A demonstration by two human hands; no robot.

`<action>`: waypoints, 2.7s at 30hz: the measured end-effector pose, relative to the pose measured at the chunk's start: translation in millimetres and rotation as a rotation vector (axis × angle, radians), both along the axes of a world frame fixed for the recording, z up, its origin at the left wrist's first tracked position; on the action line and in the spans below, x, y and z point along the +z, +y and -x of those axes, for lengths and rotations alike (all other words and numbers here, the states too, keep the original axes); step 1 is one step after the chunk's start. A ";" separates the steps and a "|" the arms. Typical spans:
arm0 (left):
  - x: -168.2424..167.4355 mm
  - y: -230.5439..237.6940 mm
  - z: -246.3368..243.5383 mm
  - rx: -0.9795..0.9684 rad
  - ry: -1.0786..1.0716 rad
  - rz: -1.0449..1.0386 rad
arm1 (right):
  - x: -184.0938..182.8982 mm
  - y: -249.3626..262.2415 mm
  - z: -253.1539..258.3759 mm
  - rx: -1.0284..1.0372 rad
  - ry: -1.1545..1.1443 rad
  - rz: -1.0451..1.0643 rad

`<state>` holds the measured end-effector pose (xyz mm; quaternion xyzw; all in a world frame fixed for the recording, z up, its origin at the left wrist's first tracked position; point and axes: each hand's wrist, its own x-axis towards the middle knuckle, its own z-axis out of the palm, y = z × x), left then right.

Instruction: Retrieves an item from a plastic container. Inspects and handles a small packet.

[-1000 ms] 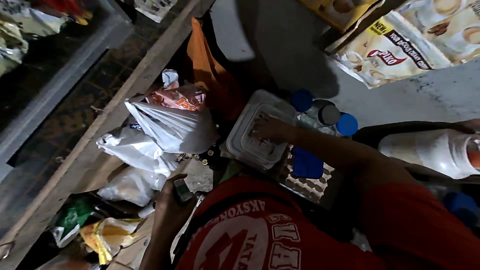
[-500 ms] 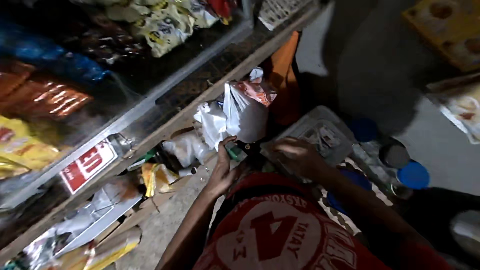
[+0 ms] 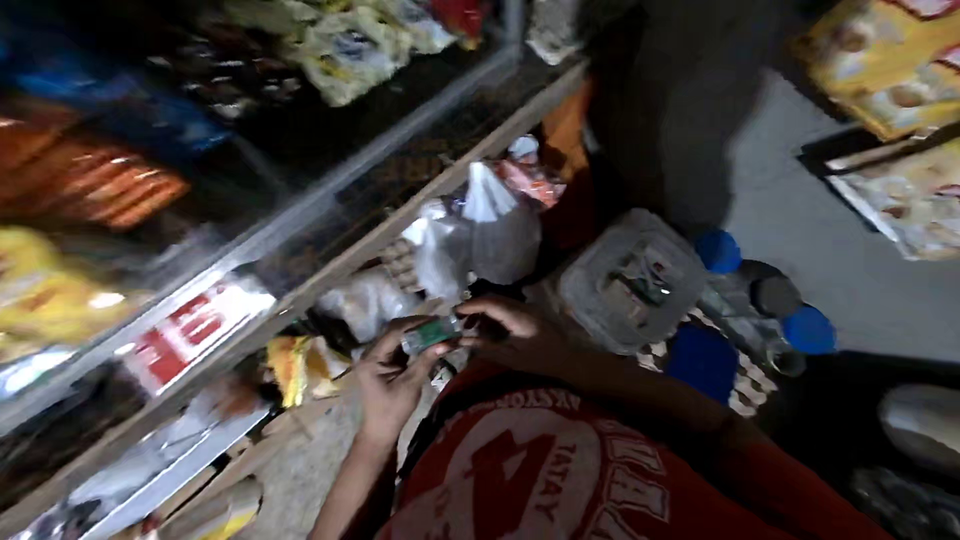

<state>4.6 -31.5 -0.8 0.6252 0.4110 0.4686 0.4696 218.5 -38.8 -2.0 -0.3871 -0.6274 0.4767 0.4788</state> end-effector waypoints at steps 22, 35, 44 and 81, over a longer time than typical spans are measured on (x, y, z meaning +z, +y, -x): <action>11.0 -53.4 269.5 0.338 0.267 -0.497 | 61.6 3.3 270.0 0.197 -0.438 -0.379; 32.0 -70.2 255.7 0.563 -0.435 0.143 | 49.4 -0.6 312.3 0.443 -0.203 0.148; 37.4 -90.1 244.4 0.591 -0.525 0.205 | 55.8 9.1 282.9 0.565 -0.110 0.289; 21.5 -141.6 206.8 1.126 -0.919 0.361 | 27.5 -33.7 297.9 0.199 -0.739 -0.961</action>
